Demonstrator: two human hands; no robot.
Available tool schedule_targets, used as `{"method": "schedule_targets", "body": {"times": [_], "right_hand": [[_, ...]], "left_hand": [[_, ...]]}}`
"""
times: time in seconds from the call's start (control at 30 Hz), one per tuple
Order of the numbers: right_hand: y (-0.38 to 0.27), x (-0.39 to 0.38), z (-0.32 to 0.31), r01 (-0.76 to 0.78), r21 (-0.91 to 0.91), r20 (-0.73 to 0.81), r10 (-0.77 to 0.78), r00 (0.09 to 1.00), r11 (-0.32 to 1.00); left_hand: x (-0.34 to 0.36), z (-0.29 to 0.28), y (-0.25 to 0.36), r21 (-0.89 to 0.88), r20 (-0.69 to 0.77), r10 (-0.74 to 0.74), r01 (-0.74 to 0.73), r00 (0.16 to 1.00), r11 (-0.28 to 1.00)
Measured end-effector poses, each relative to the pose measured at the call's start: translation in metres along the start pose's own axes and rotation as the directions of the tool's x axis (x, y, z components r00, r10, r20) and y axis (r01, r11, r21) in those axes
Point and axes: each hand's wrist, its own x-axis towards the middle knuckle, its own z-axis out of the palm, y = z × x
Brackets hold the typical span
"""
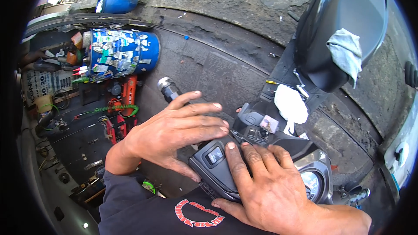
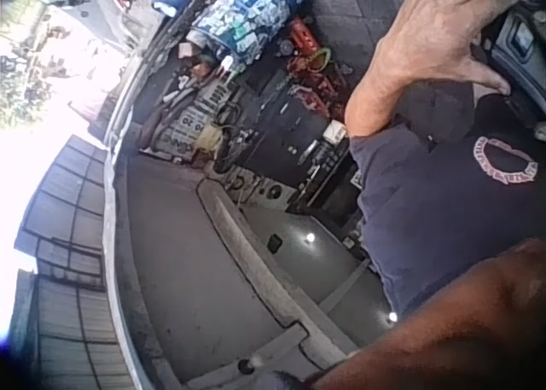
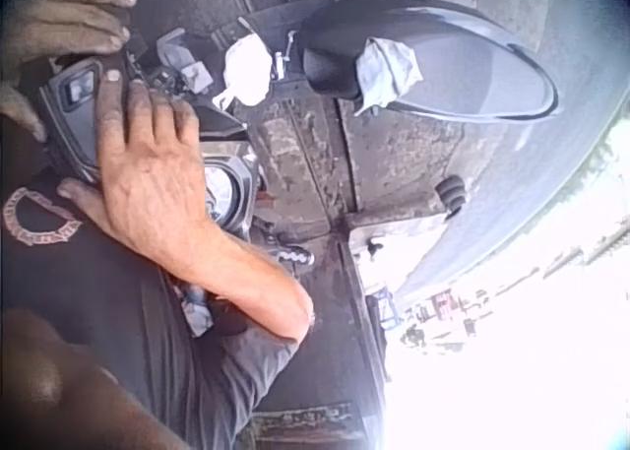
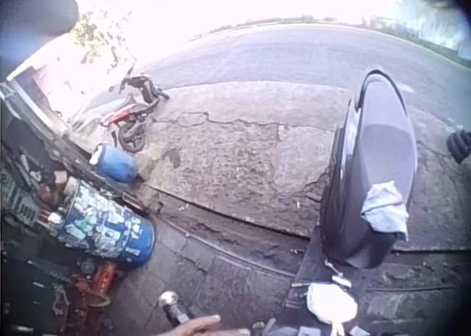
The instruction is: The recorder is dismantling and repairing the front dashboard/handlebar area of a motorcycle using a screwdriver and prying tool.
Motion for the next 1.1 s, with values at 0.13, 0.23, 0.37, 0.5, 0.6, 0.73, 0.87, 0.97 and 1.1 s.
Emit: {"method": "schedule_targets", "body": {"times": [0.13,0.23,0.37,0.5,0.6,0.73,0.87,0.97,1.1], "right_hand": [[0.013,-0.045,-0.017,-0.083,0.025,-0.18,0.086,0.98,0.996],[0.031,-0.087,-0.01,-0.249,0.211,-0.517,0.324,0.793,0.945],[0.031,-0.147,0.013,-0.459,0.438,-0.755,0.593,0.279,0.773],[0.037,-0.173,0.04,-0.403,0.584,-0.715,0.682,0.155,0.704],[0.032,-0.168,0.044,-0.45,0.582,-0.647,0.721,0.249,0.677],[0.022,-0.169,0.037,-0.557,0.413,-0.654,0.661,0.369,0.72],[0.024,-0.177,0.046,-0.609,0.368,-0.682,0.649,0.337,0.702],[0.02,-0.178,0.052,-0.622,0.297,-0.711,0.603,0.362,0.724],[0.014,-0.181,0.06,-0.576,0.176,-0.756,0.485,0.44,0.798]], "left_hand": [[-0.02,0.031,-0.003,-0.139,-0.539,-0.037,-0.046,0.841,0.989],[-0.049,0.108,0.005,-0.338,-0.935,-0.319,-0.122,0.156,0.933],[-0.04,0.178,0.017,-0.69,-0.592,-0.802,-0.463,-0.08,0.556],[-0.033,0.191,0.049,-0.789,0.109,-0.956,-0.56,0.274,-0.251],[-0.007,0.212,0.053,-0.685,-0.026,-0.857,-0.633,0.514,-0.359],[0.004,0.244,0.05,-0.583,0.038,-0.829,-0.661,0.558,-0.472],[0.007,0.223,0.07,-0.665,-0.001,-0.759,-0.567,0.651,-0.486],[0.006,0.227,0.078,-0.557,0.11,-0.711,-0.55,0.694,-0.622],[0.014,0.242,0.07,-0.57,0.137,-0.719,-0.54,0.681,-0.62]]}}
